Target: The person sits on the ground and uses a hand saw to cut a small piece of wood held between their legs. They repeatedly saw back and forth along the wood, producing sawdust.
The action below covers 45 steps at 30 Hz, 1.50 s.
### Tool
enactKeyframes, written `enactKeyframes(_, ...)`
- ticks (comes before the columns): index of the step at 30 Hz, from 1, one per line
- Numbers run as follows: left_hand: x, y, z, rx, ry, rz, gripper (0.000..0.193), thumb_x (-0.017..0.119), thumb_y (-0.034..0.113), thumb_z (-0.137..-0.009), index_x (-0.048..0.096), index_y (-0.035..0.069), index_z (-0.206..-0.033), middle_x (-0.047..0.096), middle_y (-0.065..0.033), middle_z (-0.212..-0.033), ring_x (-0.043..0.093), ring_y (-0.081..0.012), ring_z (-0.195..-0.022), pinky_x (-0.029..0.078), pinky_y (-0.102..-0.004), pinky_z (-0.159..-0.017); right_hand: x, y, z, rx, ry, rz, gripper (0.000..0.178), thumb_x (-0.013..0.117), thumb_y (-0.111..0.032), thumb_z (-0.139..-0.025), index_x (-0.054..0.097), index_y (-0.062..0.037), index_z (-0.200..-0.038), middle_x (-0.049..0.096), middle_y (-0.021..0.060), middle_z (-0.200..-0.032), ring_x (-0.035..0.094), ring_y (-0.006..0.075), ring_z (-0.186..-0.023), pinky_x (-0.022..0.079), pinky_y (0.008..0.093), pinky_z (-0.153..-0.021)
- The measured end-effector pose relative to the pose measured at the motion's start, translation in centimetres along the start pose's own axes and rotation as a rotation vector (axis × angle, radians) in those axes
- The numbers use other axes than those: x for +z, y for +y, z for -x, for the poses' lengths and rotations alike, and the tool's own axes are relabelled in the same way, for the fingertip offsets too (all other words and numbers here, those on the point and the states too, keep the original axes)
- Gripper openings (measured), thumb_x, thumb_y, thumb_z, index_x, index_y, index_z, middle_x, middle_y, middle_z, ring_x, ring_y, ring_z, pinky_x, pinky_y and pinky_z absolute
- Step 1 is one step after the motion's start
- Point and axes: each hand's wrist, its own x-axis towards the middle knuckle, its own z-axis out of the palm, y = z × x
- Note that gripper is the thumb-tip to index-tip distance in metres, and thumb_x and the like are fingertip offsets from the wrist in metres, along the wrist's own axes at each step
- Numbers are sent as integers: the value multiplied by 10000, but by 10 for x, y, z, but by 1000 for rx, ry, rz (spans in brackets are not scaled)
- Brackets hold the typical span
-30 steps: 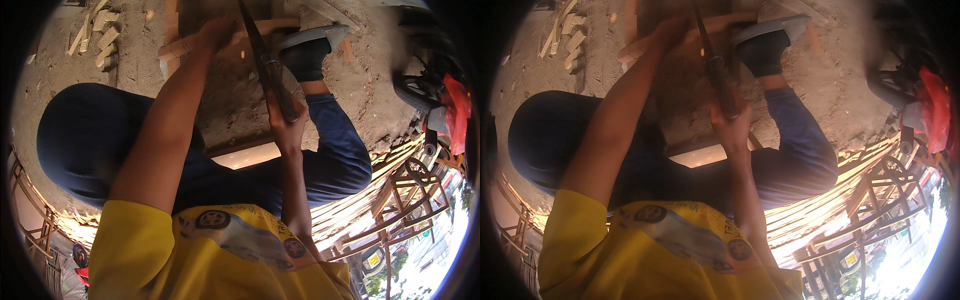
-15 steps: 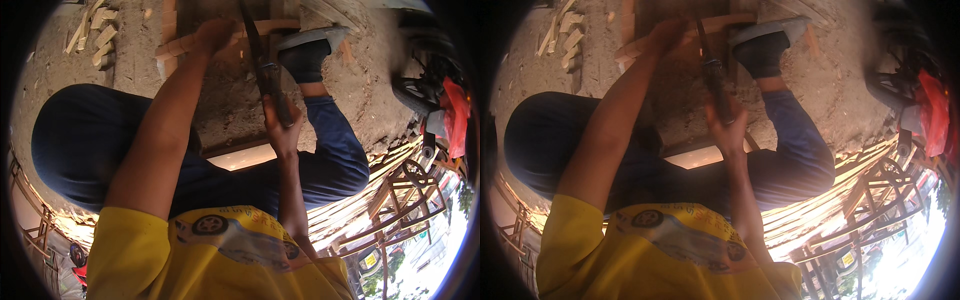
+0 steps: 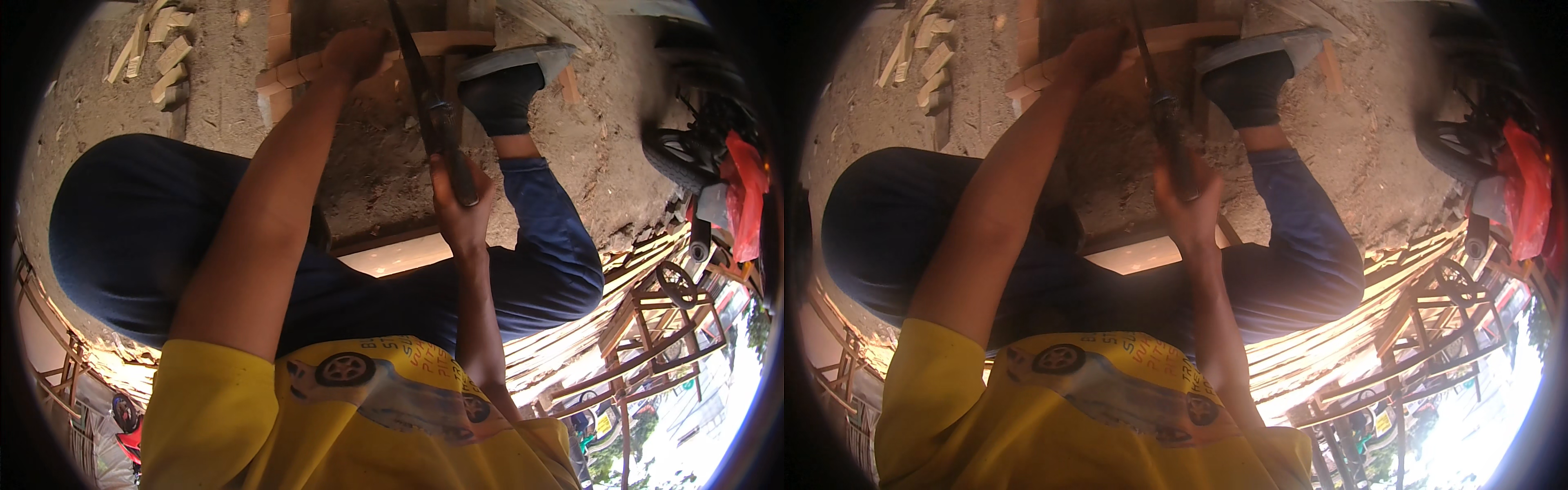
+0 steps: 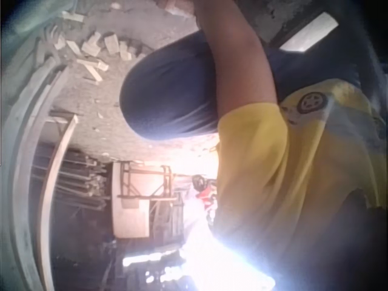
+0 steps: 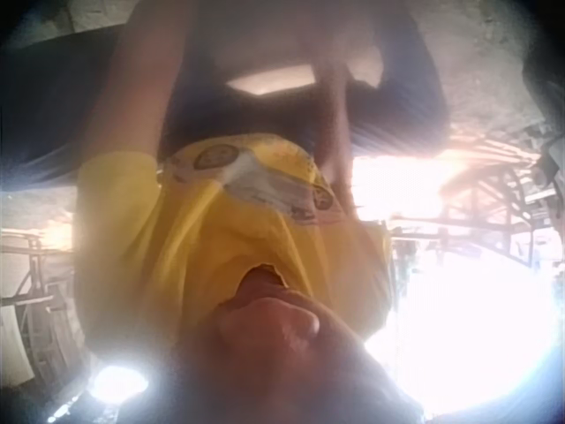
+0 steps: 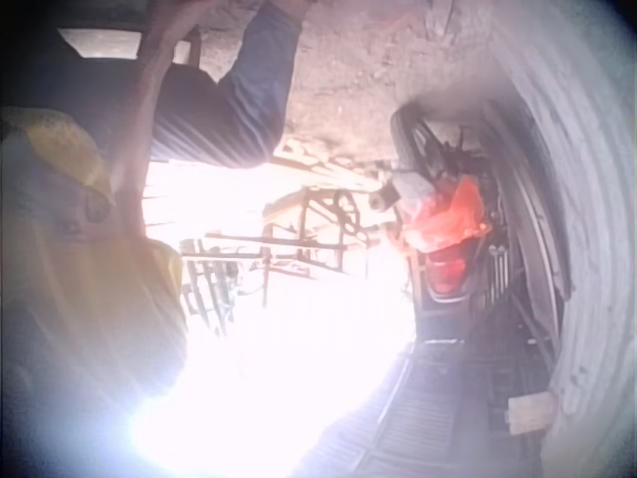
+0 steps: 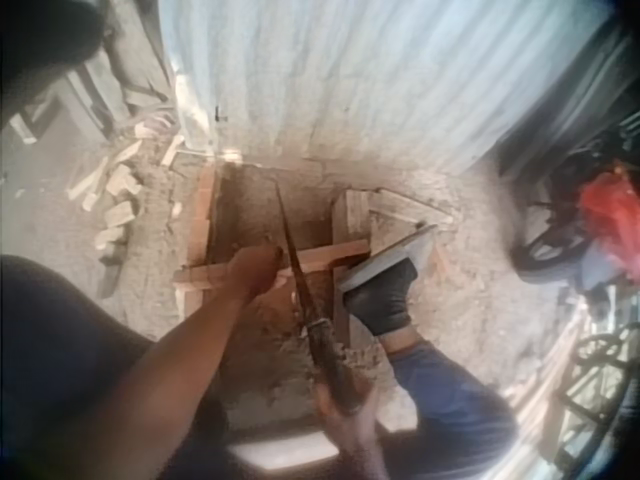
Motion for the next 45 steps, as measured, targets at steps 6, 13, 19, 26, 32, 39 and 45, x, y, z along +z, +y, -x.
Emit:
enactKeyframes(6,9,-13,-3,44,3,-16,340,617,259,-854,577,93,-1148,670,-154,-1009,652,-342,-952,525,-471,-791,4,-9,-10,-96,29,82,132,623,-119,-893,620,0,-838,535,-14,-608,484,34,-564,371,252,-480)
enactKeyframes(13,5,-8,-5,9,-48,5,393,662,312,-828,580,108,-1154,666,-143,-1045,646,-332,-977,521,-470,-806,-1,11,11,-51,40,80,147,629,-116,-897,618,5,-815,541,-7,-627,474,30,-598,367,248,-498)
enactKeyframes(19,0,-3,-5,-34,-96,-19,401,680,317,-817,587,96,-1138,671,-145,-1036,645,-327,-988,523,-466,-812,-1,13,13,-19,34,58,137,626,-104,-899,617,1,-811,527,-17,-621,459,25,-592,353,245,-497)
enactKeyframes(26,-1,-1,-3,-12,-75,-30,388,669,307,-821,587,88,-1130,671,-148,-1021,646,-331,-974,526,-464,-803,-2,10,15,9,19,42,138,634,-111,-893,616,-3,-810,520,-24,-613,454,27,-586,350,248,-496)
enactKeyframes(32,9,-4,-1,29,-26,-19,380,666,290,-823,580,78,-1127,668,-160,-1009,643,-348,-960,522,-474,-791,0,0,4,45,20,65,158,641,-140,-893,619,1,-824,531,-14,-632,467,31,-595,365,252,-504)
enactKeyframes(39,7,-2,1,30,-8,-21,351,636,285,-848,575,88,-1131,663,-164,-1007,644,-353,-952,522,-472,-790,-7,0,20,80,19,61,147,637,-132,-890,625,13,-863,536,-3,-649,469,46,-594,373,263,-510)
enactKeyframes(45,10,-9,-4,34,-40,-56,353,622,271,-853,566,100,-1157,663,-160,-1006,644,-355,-951,522,-468,-790,-3,1,6,73,-13,79,133,623,-108,-891,636,25,-898,534,1,-640,477,40,-615,384,250,-524)
